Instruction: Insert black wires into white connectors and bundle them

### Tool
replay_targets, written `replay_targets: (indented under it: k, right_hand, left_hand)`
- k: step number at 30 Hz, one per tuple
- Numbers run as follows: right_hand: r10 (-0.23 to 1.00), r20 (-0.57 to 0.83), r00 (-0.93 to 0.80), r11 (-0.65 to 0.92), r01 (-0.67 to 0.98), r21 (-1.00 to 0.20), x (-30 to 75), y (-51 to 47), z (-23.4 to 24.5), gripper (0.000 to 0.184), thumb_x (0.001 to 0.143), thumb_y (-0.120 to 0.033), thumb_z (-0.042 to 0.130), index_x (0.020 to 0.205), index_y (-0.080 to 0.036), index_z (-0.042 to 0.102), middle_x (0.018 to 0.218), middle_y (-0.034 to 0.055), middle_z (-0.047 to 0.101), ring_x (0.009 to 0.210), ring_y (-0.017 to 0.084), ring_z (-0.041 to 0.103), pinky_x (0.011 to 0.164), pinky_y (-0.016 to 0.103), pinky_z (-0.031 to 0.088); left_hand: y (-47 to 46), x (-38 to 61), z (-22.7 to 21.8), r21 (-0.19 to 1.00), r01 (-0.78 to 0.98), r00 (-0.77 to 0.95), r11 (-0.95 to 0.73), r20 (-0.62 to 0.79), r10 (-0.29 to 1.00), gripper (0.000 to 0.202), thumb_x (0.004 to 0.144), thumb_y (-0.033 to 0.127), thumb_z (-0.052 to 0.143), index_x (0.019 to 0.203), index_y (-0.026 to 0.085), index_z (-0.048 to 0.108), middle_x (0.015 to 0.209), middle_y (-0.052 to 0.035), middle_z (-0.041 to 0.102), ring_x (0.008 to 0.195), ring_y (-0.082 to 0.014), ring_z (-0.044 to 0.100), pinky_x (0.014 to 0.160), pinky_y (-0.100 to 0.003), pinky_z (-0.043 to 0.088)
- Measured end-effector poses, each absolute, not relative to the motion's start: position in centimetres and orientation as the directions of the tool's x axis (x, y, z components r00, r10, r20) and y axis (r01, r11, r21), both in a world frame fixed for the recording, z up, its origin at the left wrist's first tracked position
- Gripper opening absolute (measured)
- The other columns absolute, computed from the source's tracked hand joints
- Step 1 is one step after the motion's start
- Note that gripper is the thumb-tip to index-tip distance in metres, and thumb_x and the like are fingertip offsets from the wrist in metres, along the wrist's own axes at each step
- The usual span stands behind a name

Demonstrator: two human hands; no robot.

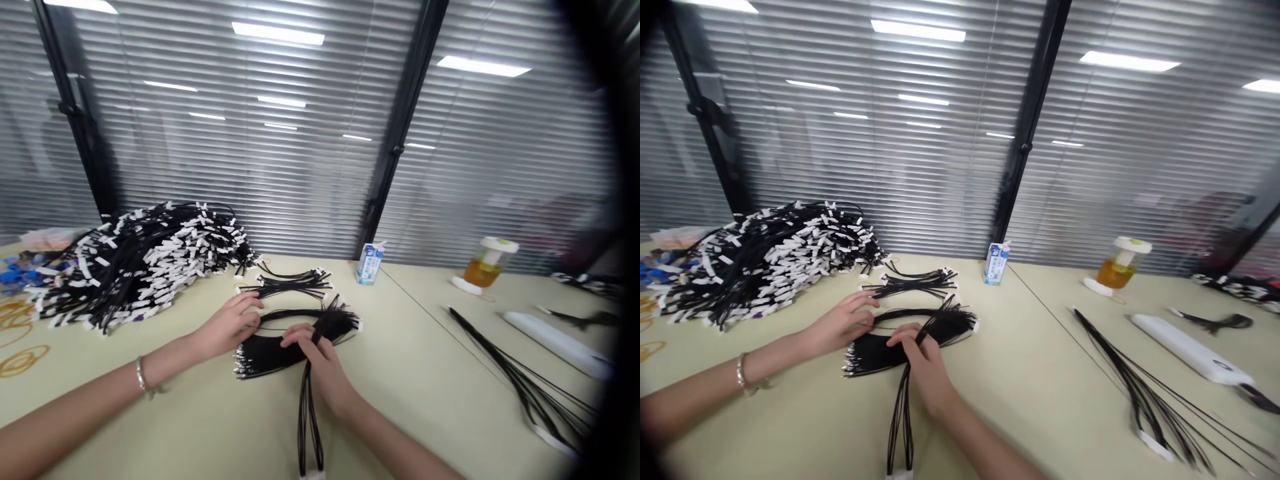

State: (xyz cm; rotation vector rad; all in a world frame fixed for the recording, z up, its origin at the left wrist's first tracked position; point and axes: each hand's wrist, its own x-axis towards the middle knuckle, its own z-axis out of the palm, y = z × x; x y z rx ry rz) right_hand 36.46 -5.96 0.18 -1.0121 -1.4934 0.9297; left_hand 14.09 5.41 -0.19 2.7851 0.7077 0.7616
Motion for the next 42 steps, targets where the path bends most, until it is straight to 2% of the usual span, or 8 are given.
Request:
replay_targets:
  k: [4,7,12,14,23,27,33,42]
  right_hand:
    - [0.916,0.393,-0.074,0.387,0.409,-0.826,37.0,-4.9,-0.9,0.033,0.09,-0.032,0.04,0.109,-0.02,0.064,0.121,0.0056,0.058,0.116,0.018,0.048,0.106,0.036,0.031]
    - [0.909,0.393,-0.137,0.394,0.589,-0.706,37.0,-4.1,-1.9,0.035,0.088,-0.027,0.042,0.114,-0.018,0.064,0.123,0.0077,0.058,0.122,0.022,0.044,0.11,0.042,0.024]
    - [0.888,0.388,-0.246,0.423,0.767,-0.482,36.8,-4.1,-2.4,0.04,0.088,-0.022,0.04,0.124,-0.02,0.058,0.127,0.0078,0.056,0.122,0.023,0.045,0.111,0.043,0.021]
    - [0.882,0.387,-0.267,0.423,0.811,-0.404,36.9,-4.4,-2.4,0.041,0.089,-0.023,0.039,0.127,-0.02,0.056,0.125,0.0086,0.056,0.12,0.023,0.046,0.109,0.042,0.025]
    - [0.882,0.355,-0.31,0.387,0.907,-0.169,36.0,-5.4,-2.3,0.043,0.091,-0.026,0.037,0.129,-0.018,0.053,0.117,0.0126,0.056,0.112,0.027,0.047,0.099,0.045,0.035]
    - [0.888,0.35,-0.298,0.36,0.924,-0.125,34.9,-6.5,-2.2,0.042,0.091,-0.026,0.035,0.127,-0.017,0.055,0.114,0.0141,0.056,0.106,0.028,0.048,0.095,0.049,0.036]
    - [0.879,0.336,-0.338,0.352,0.936,0.02,33.4,-8.3,-2.0,0.04,0.091,-0.029,0.031,0.115,-0.017,0.061,0.113,0.0133,0.056,0.101,0.031,0.047,0.086,0.053,0.039]
    - [0.874,0.33,-0.357,0.386,0.922,-0.024,33.8,-8.1,-1.8,0.038,0.093,-0.029,0.028,0.114,-0.02,0.059,0.109,0.01,0.055,0.102,0.029,0.046,0.084,0.05,0.04]
  left_hand:
    - [3.0,14.5,1.2,0.287,0.376,0.808,-0.881,0.365,0.463,0.013,0.088,0.021,0.051,0.084,0.019,0.063,0.108,-0.0073,0.059,0.116,-0.0215,0.046,0.102,-0.035,0.034]
    - [2.5,14.9,2.3,0.316,0.386,0.819,-0.867,0.315,0.479,0.017,0.089,0.028,0.051,0.088,0.02,0.065,0.108,-0.0067,0.06,0.104,-0.0174,0.054,0.092,-0.028,0.041]
    - [5.7,15.7,1.5,0.299,0.517,0.75,-0.802,0.292,0.593,0.029,0.089,0.031,0.049,0.11,0.015,0.061,0.104,-0.0118,0.059,0.101,-0.0231,0.055,0.089,-0.035,0.041]
    - [7.4,16.1,0.5,0.298,0.562,0.729,-0.772,0.262,0.632,0.031,0.083,0.035,0.058,0.104,0.012,0.063,0.097,-0.0121,0.06,0.09,-0.0233,0.057,0.081,-0.035,0.044]
    - [12.7,15.7,0.9,0.527,0.571,0.625,-0.63,0.219,0.749,0.028,0.09,0.038,0.051,0.085,0.012,0.06,0.079,-0.0035,0.06,0.071,-0.0143,0.056,0.069,-0.032,0.047]
    - [13.0,12.7,3.4,0.685,0.501,0.581,-0.529,0.187,0.792,0.038,0.088,0.047,0.05,0.089,0.011,0.063,0.064,-0.0005,0.056,0.049,-0.0097,0.046,0.049,-0.023,0.037]
    - [11.6,9.8,5.3,0.827,0.387,0.521,-0.407,0.168,0.837,0.045,0.078,0.052,0.059,0.094,0.01,0.066,0.056,0.0,0.051,0.046,-0.009,0.036,0.045,-0.022,0.028]
    - [13.1,6.9,6.8,0.91,0.302,0.353,-0.285,0.171,0.92,0.044,0.073,0.048,0.066,0.098,0.013,0.062,0.055,0.0003,0.05,0.043,-0.0091,0.037,0.041,-0.02,0.019]
